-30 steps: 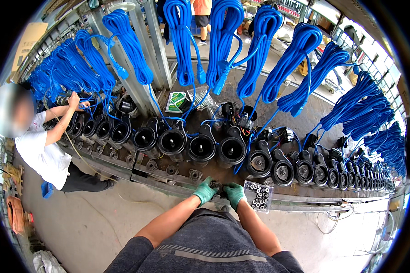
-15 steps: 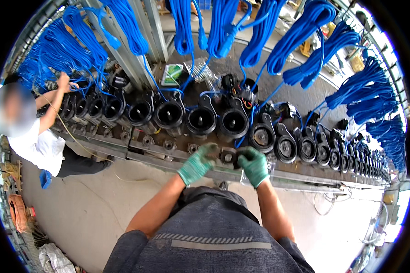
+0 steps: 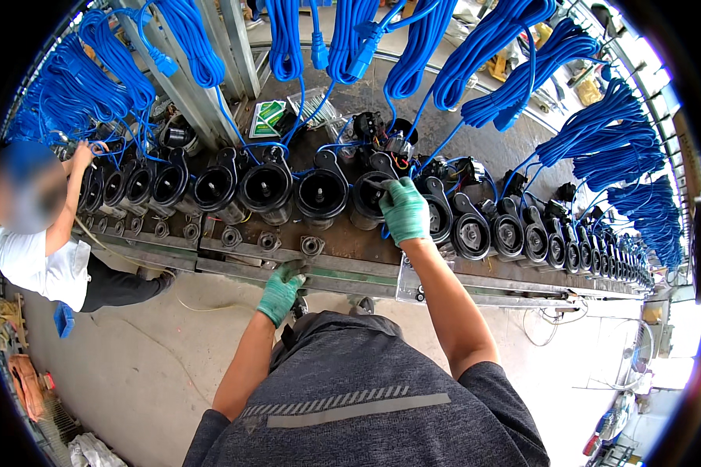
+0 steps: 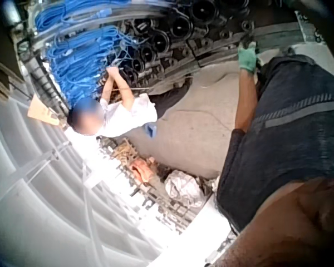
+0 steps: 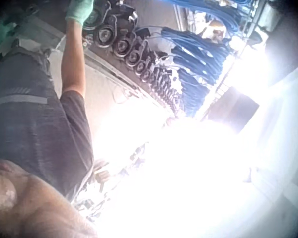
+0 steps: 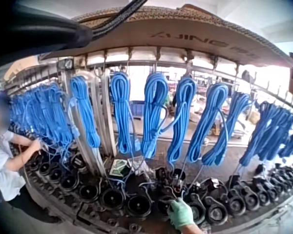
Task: The person repeatedly picks up small metal rings and cylindrical components from a tray and places them into the central openings of a row of black mechanical housings on a workbench. The person handles the parts one at a time, moving along the line of housings and occasionally adjusting the position of the components.
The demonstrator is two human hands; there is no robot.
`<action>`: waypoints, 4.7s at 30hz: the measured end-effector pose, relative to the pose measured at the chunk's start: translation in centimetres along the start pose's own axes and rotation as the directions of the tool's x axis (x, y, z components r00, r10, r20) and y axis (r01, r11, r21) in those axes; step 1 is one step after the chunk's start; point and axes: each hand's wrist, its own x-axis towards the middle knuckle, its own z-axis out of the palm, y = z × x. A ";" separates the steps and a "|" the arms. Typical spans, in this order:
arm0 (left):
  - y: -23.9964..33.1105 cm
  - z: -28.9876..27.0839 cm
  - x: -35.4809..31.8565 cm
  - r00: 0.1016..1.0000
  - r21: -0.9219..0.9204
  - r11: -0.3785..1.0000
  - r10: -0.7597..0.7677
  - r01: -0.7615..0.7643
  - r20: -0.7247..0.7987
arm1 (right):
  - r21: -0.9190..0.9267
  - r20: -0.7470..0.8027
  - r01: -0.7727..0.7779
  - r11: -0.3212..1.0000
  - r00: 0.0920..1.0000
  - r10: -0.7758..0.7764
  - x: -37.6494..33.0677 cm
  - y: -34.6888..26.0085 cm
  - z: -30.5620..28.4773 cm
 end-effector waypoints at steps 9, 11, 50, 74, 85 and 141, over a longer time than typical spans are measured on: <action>-0.5 0.3 0.8 0.999 -0.006 0.999 -0.047 0.047 -0.023 | -0.045 0.044 0.197 0.979 0.980 -0.195 -3.2 -0.3 -1.5; -1.2 0.3 1.3 0.998 0.014 0.998 -0.060 0.060 -0.018 | 0.101 0.116 0.061 0.993 0.991 -0.072 -5.9 -0.4 -3.3; -1.3 1.9 2.9 0.993 0.234 0.965 -0.111 0.118 -0.041 | -0.294 0.249 -0.375 0.879 0.858 0.450 -18.1 13.5 -0.2; -3.4 -2.3 9.9 0.933 0.670 0.724 0.336 -0.167 -0.131 | 0.154 0.361 0.014 0.988 0.930 -0.069 -11.7 -3.0 14.2; -2.5 -2.5 9.4 0.906 0.785 0.516 0.402 -0.344 0.133 | 0.095 0.487 -0.060 0.994 0.873 0.007 -11.3 -4.4 17.4; -6.8 -6.9 11.6 0.896 0.456 0.776 0.425 -0.435 0.131 | 0.300 0.670 -0.873 0.384 0.479 0.567 -11.1 -7.2 16.9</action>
